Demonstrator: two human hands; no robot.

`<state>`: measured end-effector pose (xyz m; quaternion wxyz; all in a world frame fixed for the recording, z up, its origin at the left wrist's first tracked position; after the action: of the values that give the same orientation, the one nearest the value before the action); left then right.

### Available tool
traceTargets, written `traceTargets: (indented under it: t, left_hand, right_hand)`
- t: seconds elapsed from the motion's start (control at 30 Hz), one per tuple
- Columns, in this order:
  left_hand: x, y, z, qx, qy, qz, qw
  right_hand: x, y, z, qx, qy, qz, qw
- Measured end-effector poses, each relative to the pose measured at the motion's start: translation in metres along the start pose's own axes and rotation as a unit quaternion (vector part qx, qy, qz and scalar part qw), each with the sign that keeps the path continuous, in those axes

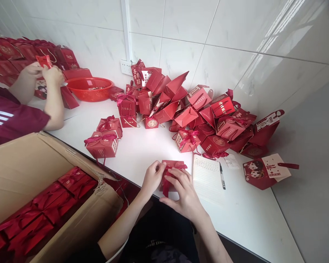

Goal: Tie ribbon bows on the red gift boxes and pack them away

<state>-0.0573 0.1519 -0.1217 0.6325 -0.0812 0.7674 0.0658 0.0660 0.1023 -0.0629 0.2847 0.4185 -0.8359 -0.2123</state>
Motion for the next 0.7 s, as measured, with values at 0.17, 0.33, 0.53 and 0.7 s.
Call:
traceTargets:
  t: [0.17,0.33,0.53,0.7]
  left_hand:
    - [0.0,0.002,-0.001,-0.002,0.0,0.006,1.0]
    - [0.005,0.006,-0.002,-0.012,0.017,0.009,1.0]
    - [-0.007,0.007,-0.019,-0.08,0.108,0.051,0.99]
    - [-0.051,-0.008,0.001,0.005,0.232,0.231,0.945]
  right_hand:
    - [0.002,-0.007,0.014,0.039,-0.06,-0.02,0.997]
    - [0.0,-0.016,0.01,-0.011,-0.051,-0.031,0.998]
    - [-0.007,-0.026,0.006,-0.079,0.008,-0.034,0.996]
    - [-0.005,-0.026,0.007,-0.079,0.007,-0.048,0.996]
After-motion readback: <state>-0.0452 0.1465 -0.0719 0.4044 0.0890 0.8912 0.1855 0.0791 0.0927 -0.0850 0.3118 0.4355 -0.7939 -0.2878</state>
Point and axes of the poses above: each hand's wrist, its own y-axis towards the middle knuckle, its own z-axis out of the palm, x = y × z, the point moved 7 cm from there along y, towards the middle knuckle, and after that the axes turned 1 degree about y, right-handed, at the moved point
